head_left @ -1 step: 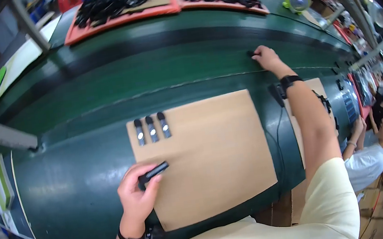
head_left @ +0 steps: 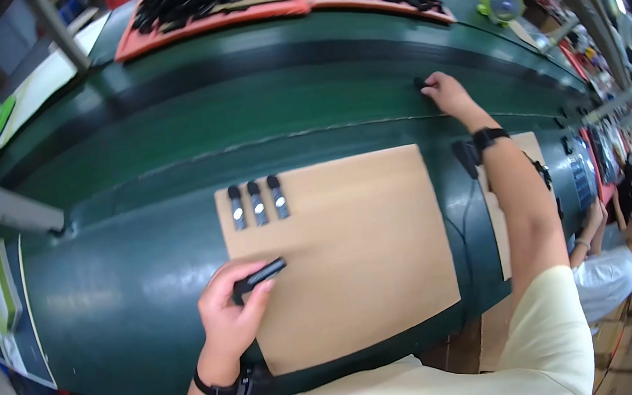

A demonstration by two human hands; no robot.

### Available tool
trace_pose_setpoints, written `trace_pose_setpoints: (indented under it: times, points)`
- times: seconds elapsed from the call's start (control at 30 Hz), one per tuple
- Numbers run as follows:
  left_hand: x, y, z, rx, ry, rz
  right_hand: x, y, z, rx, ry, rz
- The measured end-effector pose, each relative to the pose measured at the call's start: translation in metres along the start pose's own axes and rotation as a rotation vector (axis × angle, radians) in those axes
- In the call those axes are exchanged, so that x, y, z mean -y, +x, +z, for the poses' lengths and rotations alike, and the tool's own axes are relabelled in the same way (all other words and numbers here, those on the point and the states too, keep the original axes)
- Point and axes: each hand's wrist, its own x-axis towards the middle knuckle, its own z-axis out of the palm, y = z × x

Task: The person picks up microphones from a pile, checks the indicator lights on each, and aligns them in rows on a cardboard sheet.

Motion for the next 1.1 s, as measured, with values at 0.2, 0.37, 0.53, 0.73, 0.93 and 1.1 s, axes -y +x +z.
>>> trace_pose_setpoints:
  times: [0.2,0.37,0.53,0.73,0.93,1.1]
  points:
    - [-0.009,-0.001,-0.009,0.076,-0.008,0.003,0.176,-0.149,-0.008,0.204,1.029,-0.205]
    - [-0.013,-0.005,-0.007,0.158,-0.084,0.027,0.232,-0.275,0.003,0.402,1.440,-0.143]
    - [-0.020,-0.005,-0.006,0.175,-0.051,0.072,0.244,-0.305,0.029,0.204,1.345,-0.281]
    - [-0.009,-0.009,-0.003,0.107,-0.065,0.087,0.232,-0.303,0.052,0.139,1.235,-0.319]
    - [-0.005,-0.011,0.000,0.188,-0.134,0.043,0.225,-0.302,0.054,0.155,1.166,-0.400]
    - [-0.005,-0.010,0.001,0.223,-0.142,0.013,0.226,-0.302,0.054,0.143,1.174,-0.413]
